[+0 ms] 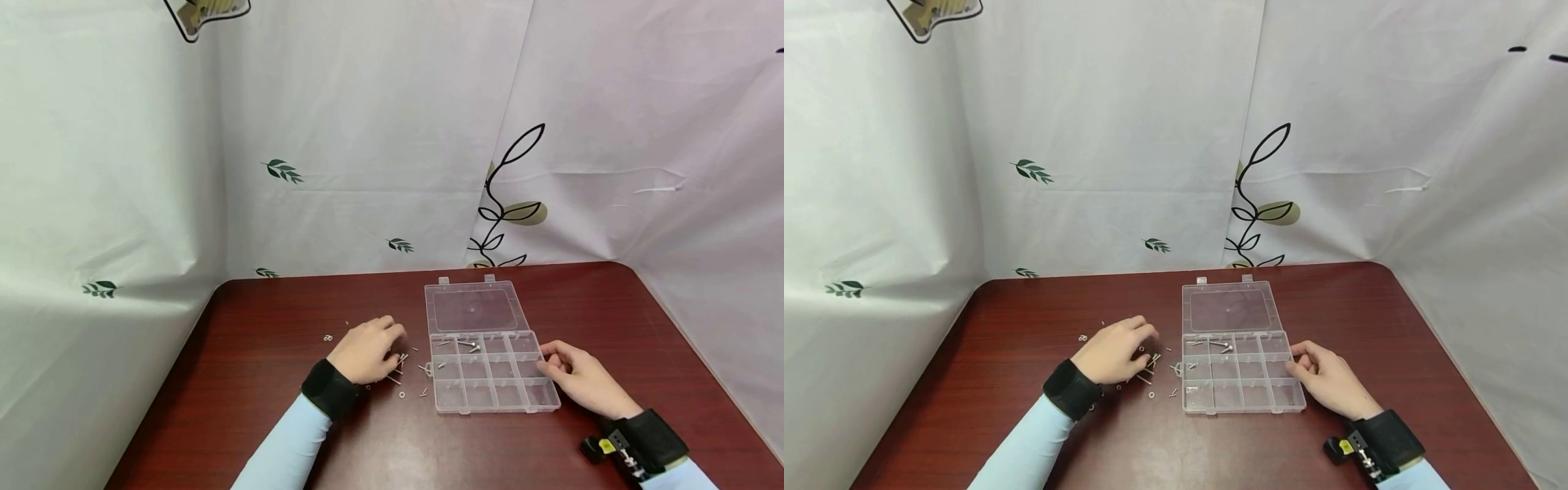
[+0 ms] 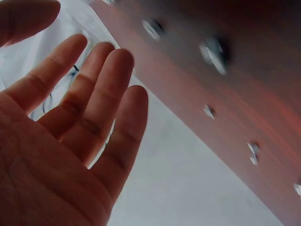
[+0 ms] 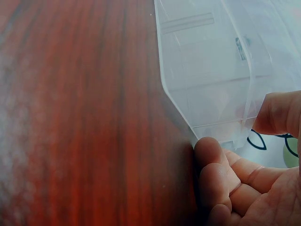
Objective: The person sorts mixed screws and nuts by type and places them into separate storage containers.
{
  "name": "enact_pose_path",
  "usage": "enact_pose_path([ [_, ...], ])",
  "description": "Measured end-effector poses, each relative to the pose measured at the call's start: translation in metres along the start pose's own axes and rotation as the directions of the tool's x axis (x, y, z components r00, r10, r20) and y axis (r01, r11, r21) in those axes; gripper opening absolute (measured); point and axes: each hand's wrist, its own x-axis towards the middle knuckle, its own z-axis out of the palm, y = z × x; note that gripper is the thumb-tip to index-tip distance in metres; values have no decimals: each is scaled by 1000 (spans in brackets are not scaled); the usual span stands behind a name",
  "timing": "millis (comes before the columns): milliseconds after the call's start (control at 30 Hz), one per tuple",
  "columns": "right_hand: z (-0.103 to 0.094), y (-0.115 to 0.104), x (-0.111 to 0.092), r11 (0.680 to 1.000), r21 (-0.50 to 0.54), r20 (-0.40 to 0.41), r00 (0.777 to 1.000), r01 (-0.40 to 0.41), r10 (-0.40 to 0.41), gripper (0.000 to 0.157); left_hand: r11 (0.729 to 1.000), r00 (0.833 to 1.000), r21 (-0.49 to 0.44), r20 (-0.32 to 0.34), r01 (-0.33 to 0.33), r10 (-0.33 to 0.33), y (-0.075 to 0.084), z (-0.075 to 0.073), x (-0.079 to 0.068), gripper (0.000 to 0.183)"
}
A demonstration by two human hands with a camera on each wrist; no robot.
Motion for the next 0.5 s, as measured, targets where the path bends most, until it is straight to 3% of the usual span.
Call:
enact_pose_path([
  [233,1,1,0,1000,-4,-14,1000,12,-12,26,995,994,-16,50,102,-101,-19,-4,-6,23],
  [500,1,1,0,1000,-2,-4,1000,4,-4,27,988,987,-25,58,150,-149,-33,-6,-12,20],
])
